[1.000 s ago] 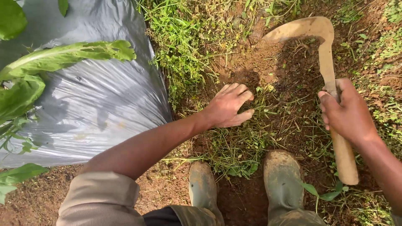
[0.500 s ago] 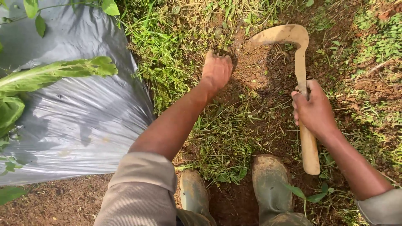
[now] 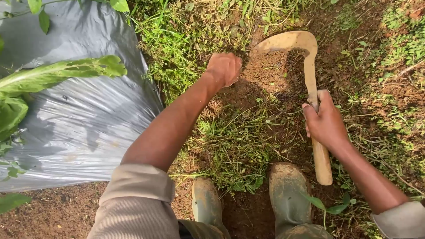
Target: The person uses a sickle to cut weeds and grass at the edge of a garden bed covered with plastic sheeting. They repeatedly strike the ground with the tool and pull up the cut vegetation by hand, clearing the area along the plastic border.
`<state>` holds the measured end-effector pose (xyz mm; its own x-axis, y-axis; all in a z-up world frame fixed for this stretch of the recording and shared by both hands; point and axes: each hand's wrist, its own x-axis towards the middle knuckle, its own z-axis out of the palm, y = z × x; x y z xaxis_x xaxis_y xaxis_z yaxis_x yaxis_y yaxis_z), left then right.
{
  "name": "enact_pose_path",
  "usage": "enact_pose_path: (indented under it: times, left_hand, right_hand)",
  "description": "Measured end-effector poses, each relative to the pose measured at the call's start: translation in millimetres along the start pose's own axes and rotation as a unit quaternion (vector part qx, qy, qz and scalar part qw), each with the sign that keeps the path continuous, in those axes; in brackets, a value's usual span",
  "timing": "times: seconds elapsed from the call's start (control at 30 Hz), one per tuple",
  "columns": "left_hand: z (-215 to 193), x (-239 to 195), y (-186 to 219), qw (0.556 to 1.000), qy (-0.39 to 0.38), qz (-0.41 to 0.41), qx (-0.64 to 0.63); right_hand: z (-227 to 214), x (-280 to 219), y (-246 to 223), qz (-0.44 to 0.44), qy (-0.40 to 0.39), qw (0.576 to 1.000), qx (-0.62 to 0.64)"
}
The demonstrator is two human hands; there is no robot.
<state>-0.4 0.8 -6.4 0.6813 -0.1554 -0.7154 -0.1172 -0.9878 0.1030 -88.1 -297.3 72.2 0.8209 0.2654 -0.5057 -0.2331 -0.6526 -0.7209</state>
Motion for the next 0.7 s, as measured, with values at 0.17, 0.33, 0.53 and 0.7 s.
enact_pose_path:
  times: [0.17,0.33,0.53,0.7]
  left_hand:
    - [30,9,-47,0.863,0.027,-0.040,-0.504]
    - [13,-5,-34,0.938,0.081,-0.040,-0.335]
    - [18,-20,-37,0.941,0.083,-0.031,-0.327]
    - [11,-30,-36,0.942,0.095,-0.022,-0.321]
  right_hand:
    - [18,2,-24,-0.080,0.083,0.985,0.128]
    - [37,10,-5,-0.009,0.016,0.997,0.078]
    - [28,3,-31,-0.021,0.049,0.989,0.137]
    - [34,-2,-21,0.022,-0.037,0.996,0.083]
